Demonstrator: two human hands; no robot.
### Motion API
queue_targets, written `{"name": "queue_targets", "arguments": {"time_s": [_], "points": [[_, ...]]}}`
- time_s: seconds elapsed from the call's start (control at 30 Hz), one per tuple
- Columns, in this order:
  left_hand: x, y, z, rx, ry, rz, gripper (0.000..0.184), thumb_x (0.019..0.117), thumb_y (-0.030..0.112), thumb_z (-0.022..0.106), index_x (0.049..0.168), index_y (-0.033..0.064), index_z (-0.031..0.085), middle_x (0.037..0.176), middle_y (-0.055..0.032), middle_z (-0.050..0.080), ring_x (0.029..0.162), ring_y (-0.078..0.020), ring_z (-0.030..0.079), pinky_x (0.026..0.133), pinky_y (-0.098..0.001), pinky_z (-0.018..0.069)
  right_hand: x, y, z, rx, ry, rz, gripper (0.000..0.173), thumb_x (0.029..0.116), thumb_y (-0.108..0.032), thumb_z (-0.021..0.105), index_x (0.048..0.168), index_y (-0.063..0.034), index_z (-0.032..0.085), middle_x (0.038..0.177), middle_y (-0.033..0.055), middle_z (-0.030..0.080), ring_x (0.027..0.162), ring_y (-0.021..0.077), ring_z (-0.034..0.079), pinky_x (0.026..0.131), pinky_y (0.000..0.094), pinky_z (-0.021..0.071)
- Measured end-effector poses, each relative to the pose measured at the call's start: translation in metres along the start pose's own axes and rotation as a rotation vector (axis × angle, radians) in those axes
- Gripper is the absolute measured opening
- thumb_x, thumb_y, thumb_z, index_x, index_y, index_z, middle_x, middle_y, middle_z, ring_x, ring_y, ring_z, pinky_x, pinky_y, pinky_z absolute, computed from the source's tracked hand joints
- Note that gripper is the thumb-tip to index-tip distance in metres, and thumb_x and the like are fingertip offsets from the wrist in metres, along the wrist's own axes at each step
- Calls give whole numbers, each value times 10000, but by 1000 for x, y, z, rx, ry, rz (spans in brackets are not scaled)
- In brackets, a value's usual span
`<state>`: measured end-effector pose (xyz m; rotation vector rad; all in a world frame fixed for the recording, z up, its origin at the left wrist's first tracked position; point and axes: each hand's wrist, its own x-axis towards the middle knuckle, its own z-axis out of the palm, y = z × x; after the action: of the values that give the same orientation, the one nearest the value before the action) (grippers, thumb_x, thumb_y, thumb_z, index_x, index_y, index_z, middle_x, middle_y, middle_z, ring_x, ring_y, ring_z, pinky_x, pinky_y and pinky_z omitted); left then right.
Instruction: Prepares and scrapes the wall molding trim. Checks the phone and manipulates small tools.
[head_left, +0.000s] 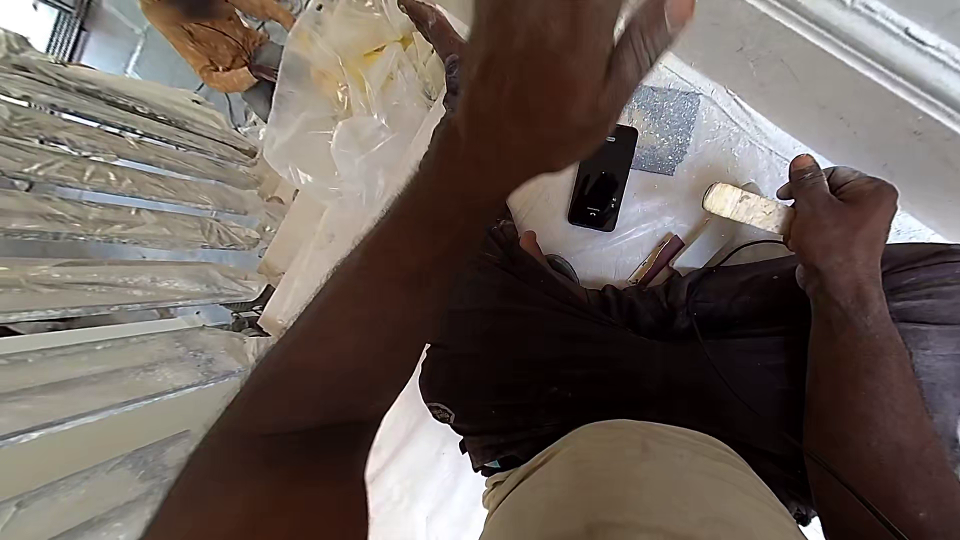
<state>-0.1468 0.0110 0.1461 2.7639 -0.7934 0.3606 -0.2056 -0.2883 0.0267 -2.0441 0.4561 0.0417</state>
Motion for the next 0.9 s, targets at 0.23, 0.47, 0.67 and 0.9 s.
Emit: {"name": "queue_targets", "arguments": {"time_s": [0.23, 0.47, 0.67, 0.9], "points": [[-136, -24, 56, -146, -985, 315, 683, 1090, 571, 211, 1309, 134, 687, 1312, -72, 698, 1281, -267, 625, 1173, -543, 389, 0, 3, -1, 26, -6, -24, 424, 1036, -497, 557, 799, -149, 614, 623, -77, 501, 493, 36, 453, 492, 262, 411], [-107, -66, 43, -614, -417, -621, 745, 1095, 554, 145, 1409, 60, 605, 1392, -111, 649, 1310, -193, 604, 1150, -435, 446, 3, -3, 7, 84, -52, -54, 405, 1038, -478, 565, 797, -155, 612, 605, -87, 487, 465, 32, 436, 466, 247, 398], [-134, -63, 65, -472, -341, -770, 625, 1112, 494, 257, 1384, 56, 610, 1323, -170, 672, 1269, -285, 633, 1102, -548, 465, 0, 0, 1, 122, 35, -11, 395, 1043, -476, 560, 806, -165, 615, 597, -95, 481, 465, 31, 437, 463, 243, 400], [-131, -49, 92, -280, -320, -783, 342, 1076, 278, 507, 1293, 57, 650, 1230, -161, 666, 1093, -297, 667, 970, -526, 525, 1, 1, 11, 107, 3, 37, 420, 1046, -470, 555, 809, -130, 630, 568, -65, 471, 439, 62, 419, 449, 272, 394]]}}
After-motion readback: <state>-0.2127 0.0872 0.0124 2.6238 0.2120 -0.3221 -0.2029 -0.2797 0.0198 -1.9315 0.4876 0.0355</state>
